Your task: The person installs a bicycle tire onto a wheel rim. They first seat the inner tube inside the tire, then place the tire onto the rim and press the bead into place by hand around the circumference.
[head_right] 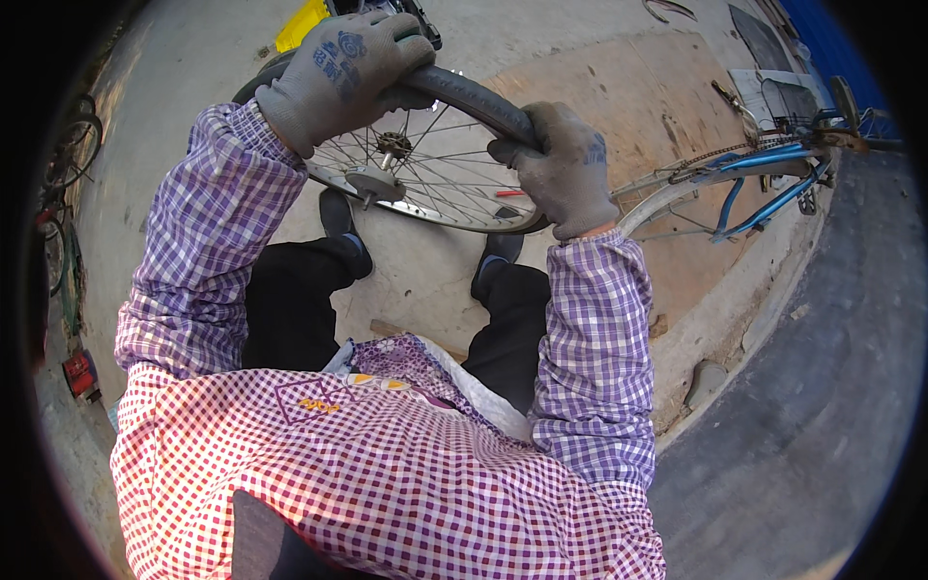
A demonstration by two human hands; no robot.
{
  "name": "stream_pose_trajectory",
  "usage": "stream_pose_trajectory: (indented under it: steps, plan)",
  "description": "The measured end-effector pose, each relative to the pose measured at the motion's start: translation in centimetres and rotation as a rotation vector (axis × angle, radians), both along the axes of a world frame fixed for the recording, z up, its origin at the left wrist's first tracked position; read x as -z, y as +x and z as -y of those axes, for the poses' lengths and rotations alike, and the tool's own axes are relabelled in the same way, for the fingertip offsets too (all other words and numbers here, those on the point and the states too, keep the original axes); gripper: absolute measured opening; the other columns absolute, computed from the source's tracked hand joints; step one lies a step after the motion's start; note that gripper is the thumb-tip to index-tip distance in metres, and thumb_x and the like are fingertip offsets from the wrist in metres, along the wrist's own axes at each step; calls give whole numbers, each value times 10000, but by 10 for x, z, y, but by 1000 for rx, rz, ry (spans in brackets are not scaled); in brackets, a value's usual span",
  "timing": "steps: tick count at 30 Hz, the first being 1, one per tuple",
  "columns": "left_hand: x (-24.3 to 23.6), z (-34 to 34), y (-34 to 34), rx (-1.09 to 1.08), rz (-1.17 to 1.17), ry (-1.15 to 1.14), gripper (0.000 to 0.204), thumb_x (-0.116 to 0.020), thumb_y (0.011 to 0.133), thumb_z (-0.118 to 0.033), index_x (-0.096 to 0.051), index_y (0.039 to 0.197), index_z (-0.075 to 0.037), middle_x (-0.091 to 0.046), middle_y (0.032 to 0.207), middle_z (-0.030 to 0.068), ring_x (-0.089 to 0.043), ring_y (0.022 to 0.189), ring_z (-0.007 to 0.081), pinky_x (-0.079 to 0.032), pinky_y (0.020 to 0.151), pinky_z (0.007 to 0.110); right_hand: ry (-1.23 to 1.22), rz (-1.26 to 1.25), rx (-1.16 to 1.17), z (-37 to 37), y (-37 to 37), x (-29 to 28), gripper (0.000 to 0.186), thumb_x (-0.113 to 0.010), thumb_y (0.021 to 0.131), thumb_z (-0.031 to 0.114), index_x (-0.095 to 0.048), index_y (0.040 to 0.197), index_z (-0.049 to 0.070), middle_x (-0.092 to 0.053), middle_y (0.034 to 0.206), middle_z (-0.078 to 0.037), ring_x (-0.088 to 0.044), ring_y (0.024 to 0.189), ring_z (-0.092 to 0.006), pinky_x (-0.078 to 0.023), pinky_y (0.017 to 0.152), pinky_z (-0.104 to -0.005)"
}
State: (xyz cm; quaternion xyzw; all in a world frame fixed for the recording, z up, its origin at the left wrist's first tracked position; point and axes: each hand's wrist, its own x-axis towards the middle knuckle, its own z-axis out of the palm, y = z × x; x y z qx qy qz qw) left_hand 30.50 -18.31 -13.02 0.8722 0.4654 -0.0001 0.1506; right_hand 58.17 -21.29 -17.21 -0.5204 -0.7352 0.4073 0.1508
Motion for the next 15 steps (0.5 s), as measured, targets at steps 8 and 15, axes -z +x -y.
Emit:
stream_pose_trajectory:
  steps: [8, 15]
  plan:
    - [10, -25, 2, 17, 22, -245, 386, -836, 766, -473, -714, 879, -124, -674, 903, 104, -706, 838, 328, -543, 716, 467, -255, 29, 106, 1, 4, 5, 420, -896, 746, 126, -711, 1108, 22, -750, 931, -142, -729, 825, -233, -548, 729, -368]
    - [13, -33, 1, 32, 118, -254, 393, -847, 743, -492, -736, 856, -132, -696, 872, 108, -708, 814, 334, -542, 711, 465, -337, -294, 141, 11, 10, 21, 535, -814, 851, 87, -618, 1346, 27, -744, 1075, -120, -721, 955, -206, -566, 880, -356]
